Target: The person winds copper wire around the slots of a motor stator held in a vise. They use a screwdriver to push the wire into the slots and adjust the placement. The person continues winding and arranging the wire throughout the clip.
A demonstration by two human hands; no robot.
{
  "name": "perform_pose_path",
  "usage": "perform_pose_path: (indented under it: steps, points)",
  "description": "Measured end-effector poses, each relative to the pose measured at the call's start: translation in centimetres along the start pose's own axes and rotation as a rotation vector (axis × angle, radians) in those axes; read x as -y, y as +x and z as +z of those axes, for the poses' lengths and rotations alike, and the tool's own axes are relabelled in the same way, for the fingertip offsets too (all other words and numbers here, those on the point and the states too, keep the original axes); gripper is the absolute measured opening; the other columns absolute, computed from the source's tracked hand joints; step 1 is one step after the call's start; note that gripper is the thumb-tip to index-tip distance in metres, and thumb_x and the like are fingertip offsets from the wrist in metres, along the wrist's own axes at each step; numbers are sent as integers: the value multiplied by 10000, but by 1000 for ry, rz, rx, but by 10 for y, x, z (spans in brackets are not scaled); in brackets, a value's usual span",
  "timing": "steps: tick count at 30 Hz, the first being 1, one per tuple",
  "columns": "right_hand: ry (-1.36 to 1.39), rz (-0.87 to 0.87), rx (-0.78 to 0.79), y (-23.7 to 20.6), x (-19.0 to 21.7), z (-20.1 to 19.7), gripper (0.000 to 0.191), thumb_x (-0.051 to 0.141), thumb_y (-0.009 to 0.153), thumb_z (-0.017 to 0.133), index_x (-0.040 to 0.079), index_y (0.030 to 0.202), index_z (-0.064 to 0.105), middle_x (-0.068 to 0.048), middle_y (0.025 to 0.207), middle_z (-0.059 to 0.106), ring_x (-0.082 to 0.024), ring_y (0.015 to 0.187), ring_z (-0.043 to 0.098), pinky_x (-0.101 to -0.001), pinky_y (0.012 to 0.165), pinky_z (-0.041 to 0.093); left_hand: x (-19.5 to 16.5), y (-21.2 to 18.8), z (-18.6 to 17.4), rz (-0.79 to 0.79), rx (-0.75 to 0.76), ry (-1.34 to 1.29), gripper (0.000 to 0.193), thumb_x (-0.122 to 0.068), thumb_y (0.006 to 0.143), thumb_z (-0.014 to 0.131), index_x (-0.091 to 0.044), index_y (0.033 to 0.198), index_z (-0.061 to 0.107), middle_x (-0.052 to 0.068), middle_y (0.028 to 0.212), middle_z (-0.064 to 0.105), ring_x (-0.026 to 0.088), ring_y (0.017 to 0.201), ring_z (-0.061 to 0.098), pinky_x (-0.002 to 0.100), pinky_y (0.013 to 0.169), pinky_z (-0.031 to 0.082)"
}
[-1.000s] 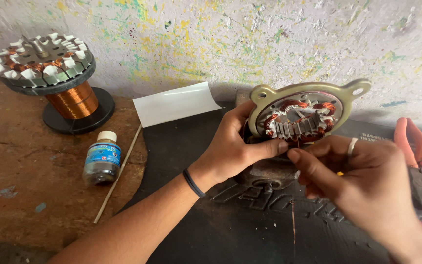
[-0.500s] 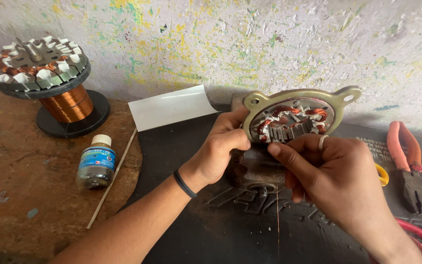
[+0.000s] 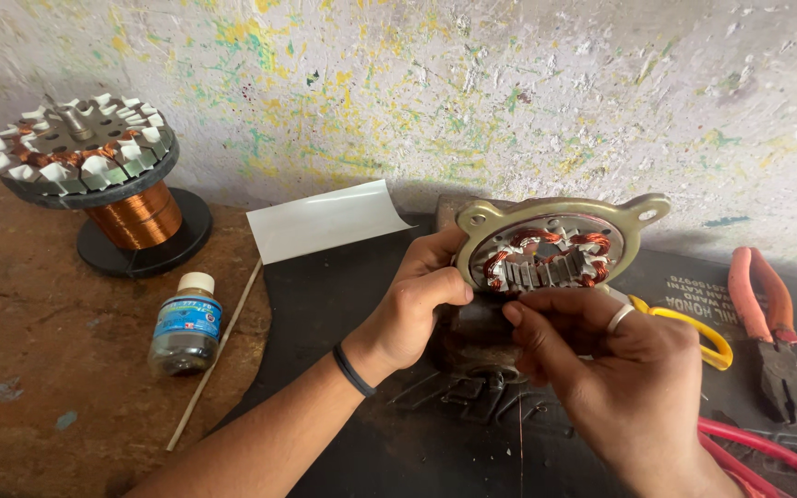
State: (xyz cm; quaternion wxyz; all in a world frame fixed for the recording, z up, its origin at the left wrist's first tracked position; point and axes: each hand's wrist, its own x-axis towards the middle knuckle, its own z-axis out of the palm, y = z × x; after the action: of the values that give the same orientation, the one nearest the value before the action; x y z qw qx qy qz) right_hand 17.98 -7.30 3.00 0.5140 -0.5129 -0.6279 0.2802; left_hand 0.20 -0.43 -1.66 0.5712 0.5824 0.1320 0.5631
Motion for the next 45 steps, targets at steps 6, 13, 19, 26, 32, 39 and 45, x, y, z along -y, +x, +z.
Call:
perform_pose_path:
  steps: [6,13,19,26,32,39,45]
  points:
    - [-81,-52,3,2,3,-1,107,73,858,764,2,931,796,-40,632,755,-64,517,665,-221,446,518,-8,0,1,-12,30,65,421,-94,779,492,3,1131,702,-9,906,617,95,842,463,254,792,381]
    - [-389,-488,-133,3,-1,-28,160,57,838,825,-20,964,762,-65,731,734,-86,535,622,-234,518,465,-1,0,-1,37,19,114,318,-93,834,520,18,1085,682,0,918,608,106,877,478,276,813,393]
    - [183,-592,-96,21,-16,-39,363,-72,948,762,-18,1224,533,-63,1129,681,-103,1000,639,-220,935,535,-1,-2,2,75,11,174,308,-106,868,576,24,1130,674,7,936,579,129,914,479,282,853,403]
    - [454,-133,133,36,-21,-25,491,-99,787,713,-19,1256,593,-86,1172,717,-172,1092,691,-331,981,567,-17,-6,14,152,46,223,422,-198,942,669,-13,1317,617,52,1198,669,147,1150,600,306,1073,476]
    - [503,-1,237,40,-41,-21,375,-51,872,701,-54,1243,641,-146,1178,737,-204,1042,711,-362,931,579,-15,-9,29,249,-29,360,439,-164,948,777,-19,1324,604,76,1208,691,153,1159,660,322,1063,547]
    - [580,21,335,44,-48,-24,420,-106,827,694,-48,1240,646,-135,1192,730,-209,1081,702,-372,955,566,-12,-9,30,289,-94,436,360,-123,986,709,-12,1314,610,79,1160,694,143,1151,665,312,1051,559]
    - [652,35,364,46,-49,-22,446,-124,814,685,-56,1253,642,-146,1212,724,-230,1099,697,-392,968,563,-18,-7,37,243,-137,409,378,-129,962,702,-17,1300,577,66,1174,697,129,1104,686,303,990,585]
